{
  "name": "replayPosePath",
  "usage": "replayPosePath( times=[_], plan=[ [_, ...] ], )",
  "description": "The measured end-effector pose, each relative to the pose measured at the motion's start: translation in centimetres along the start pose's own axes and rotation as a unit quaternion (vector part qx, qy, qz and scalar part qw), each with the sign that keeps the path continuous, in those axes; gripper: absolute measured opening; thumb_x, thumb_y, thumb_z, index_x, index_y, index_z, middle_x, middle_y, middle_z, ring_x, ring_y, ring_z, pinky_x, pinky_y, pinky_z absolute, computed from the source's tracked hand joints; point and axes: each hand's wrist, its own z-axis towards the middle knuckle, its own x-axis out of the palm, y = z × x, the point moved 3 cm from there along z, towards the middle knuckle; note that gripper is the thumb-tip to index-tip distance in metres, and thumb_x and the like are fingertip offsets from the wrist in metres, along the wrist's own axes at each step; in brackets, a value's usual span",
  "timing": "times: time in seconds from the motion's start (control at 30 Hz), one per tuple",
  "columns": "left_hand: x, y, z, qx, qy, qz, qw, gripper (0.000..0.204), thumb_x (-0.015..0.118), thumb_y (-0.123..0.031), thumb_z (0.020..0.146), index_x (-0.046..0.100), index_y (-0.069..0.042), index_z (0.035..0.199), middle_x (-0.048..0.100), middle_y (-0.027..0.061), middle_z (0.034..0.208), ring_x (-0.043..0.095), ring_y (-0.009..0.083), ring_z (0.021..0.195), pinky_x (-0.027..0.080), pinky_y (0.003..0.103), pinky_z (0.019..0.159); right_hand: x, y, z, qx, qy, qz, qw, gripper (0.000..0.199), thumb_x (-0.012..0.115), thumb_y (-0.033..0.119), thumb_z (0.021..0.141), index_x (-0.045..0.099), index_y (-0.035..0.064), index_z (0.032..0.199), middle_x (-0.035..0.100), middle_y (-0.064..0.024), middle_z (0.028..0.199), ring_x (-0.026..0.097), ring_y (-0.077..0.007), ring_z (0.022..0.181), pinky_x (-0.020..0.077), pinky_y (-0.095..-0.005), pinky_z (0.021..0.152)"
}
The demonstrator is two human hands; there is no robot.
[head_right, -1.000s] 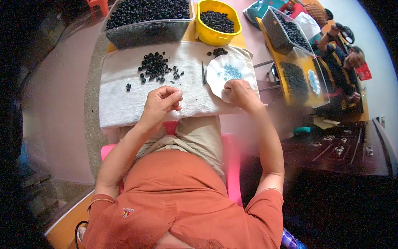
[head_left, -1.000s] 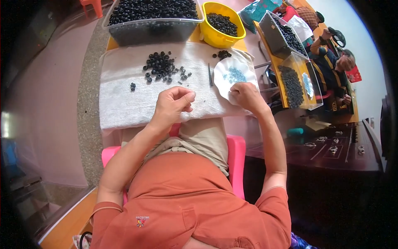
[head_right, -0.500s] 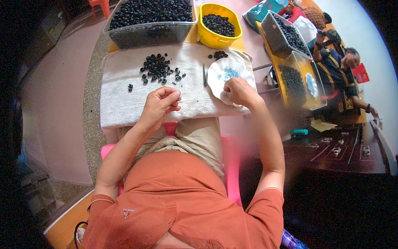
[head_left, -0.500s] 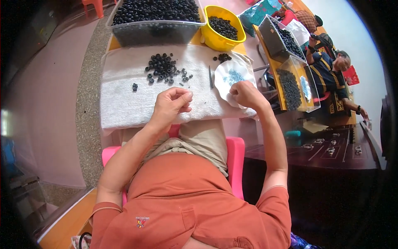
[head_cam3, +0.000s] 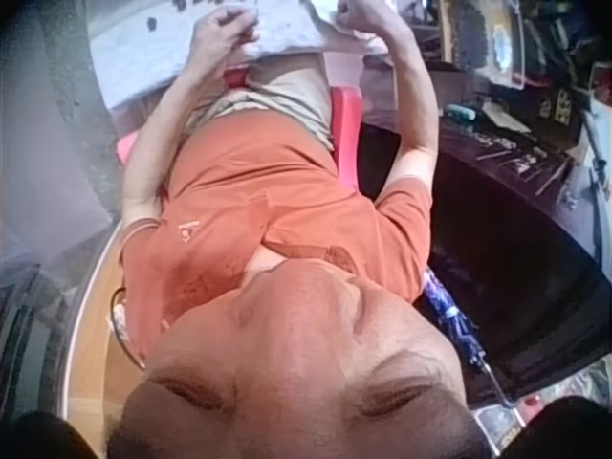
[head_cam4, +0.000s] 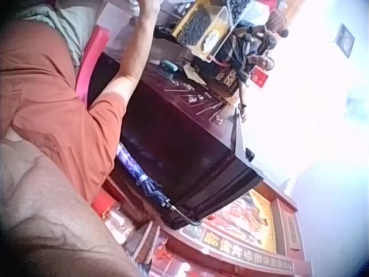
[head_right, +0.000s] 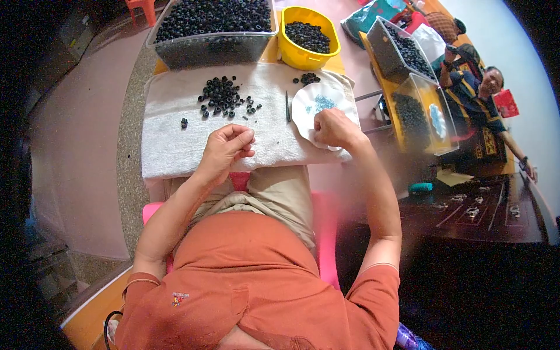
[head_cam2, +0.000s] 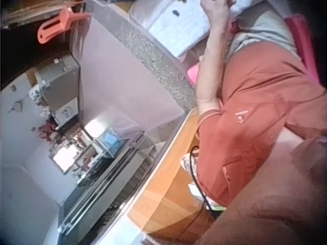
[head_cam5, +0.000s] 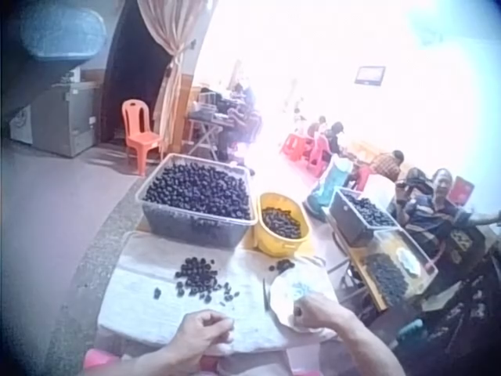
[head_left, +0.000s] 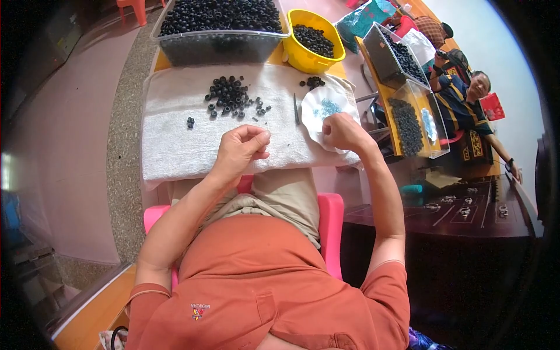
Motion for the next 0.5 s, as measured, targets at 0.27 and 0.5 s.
replayPosePath(
  times=[0.27,0.5],
  plan=[
    [0.1,0.1,0.0,0.006,0.001,0.011,1.000,0.015,0.068,-0.018,0.093,0.066,-0.004,0.098,0.065,0.0012,0.085,0.060,0.0062,0.073,0.057,0.024,0.070,0.6,4.1,-1.4,-0.112,-0.197,0.155,0.962,0.013,0.066,0.007,0.071,0.070,0.0011,0.082,0.067,-0.0156,0.078,0.067,-0.0291,0.070,0.0532,-0.0360,0.066],
    [-0.7,-0.3,0.4,0.032,-0.031,-0.018,0.999,0.016,0.070,-0.019,0.092,0.066,-0.005,0.099,0.065,0.0010,0.086,0.060,0.0066,0.074,0.057,0.024,0.070,4.7,7.8,0.3,-0.141,-0.134,0.091,0.977,0.015,0.063,0.009,0.076,0.070,0.0036,0.089,0.067,-0.0186,0.088,0.066,-0.0370,0.085,0.0526,-0.0427,0.079]
  ],
)
